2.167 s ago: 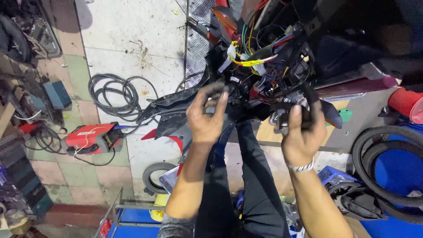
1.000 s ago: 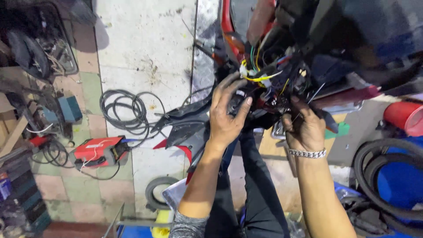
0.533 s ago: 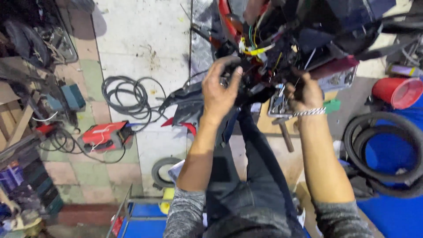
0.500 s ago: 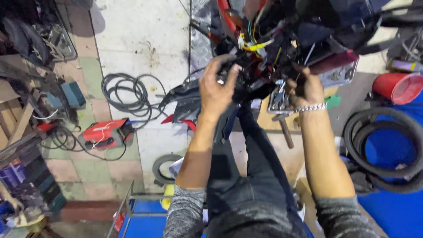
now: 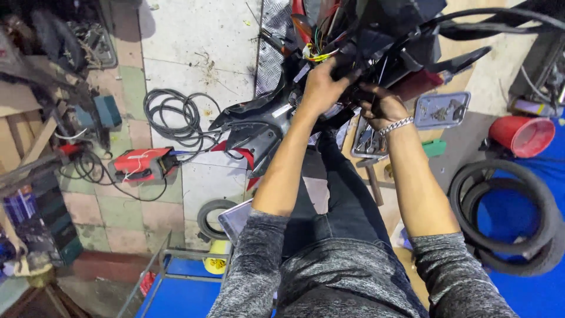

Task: The person works on the wiring under the motorcycle's handlebar area, then moves to a parts bin and searches through small hardware to select a bolt and nut. The person uses a flashlight to illuminate the work area and handles various fasteners with both hands.

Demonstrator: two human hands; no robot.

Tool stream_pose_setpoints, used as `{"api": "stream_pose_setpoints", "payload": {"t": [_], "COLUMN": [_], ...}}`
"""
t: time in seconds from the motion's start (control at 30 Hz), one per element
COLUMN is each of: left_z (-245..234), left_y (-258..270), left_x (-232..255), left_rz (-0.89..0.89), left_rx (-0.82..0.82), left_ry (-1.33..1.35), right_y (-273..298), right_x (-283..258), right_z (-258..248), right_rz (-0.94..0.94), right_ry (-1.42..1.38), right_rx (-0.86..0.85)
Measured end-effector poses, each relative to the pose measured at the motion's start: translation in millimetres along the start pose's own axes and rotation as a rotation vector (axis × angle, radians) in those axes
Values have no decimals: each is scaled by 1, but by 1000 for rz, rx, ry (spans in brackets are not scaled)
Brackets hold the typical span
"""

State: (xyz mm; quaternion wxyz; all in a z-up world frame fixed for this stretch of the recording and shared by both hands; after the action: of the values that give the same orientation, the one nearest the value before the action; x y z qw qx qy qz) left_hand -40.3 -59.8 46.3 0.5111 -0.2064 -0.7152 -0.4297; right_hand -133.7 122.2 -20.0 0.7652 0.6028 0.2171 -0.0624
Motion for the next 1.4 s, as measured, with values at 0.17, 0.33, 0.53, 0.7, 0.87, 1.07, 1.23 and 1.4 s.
{"api": "stream_pose_setpoints", "payload": {"t": [0.17,0.33,0.53,0.7,0.87,1.07,1.23,1.4], "left_z": [-28,-37,-19,2,21,22,24,19], "left_y": [25,71,82,69,57,64,59,66], "left_x": [7,5,3,-38,-57,-28,-34,-12], "left_rz": [12,52,-84,29,13,-104,-179,-233], "left_rx": [66,18,233,558,616,646,714,766], "left_ry": [-140,-286,114,706,714,588,423,192], "right_y": [12,26,41,31,30,28,13,-20], "right_x": [-13,-19,-23,-20,-14,-7,6,26], "right_z": [12,33,58,54,55,56,55,53], "right_rz": [65,64,130,168,157,149,92,4], "right_ry": [29,-12,-46,-58,-97,-136,-126,-166], "right_rx": [-113,-205,-313,-349,-314,-276,-211,-108]}}
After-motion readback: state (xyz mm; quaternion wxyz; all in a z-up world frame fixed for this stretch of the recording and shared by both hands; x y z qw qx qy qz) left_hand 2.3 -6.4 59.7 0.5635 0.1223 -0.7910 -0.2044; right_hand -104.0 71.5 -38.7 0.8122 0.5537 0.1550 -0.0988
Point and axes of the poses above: each hand's wrist, its own y-axis away from the middle knuckle, its own z-axis out of the palm, x = y × z, the point moved 3 cm from there along -y, towards the middle knuckle, and after that the axes turned 3 degrees about x, right-handed, at the moved point
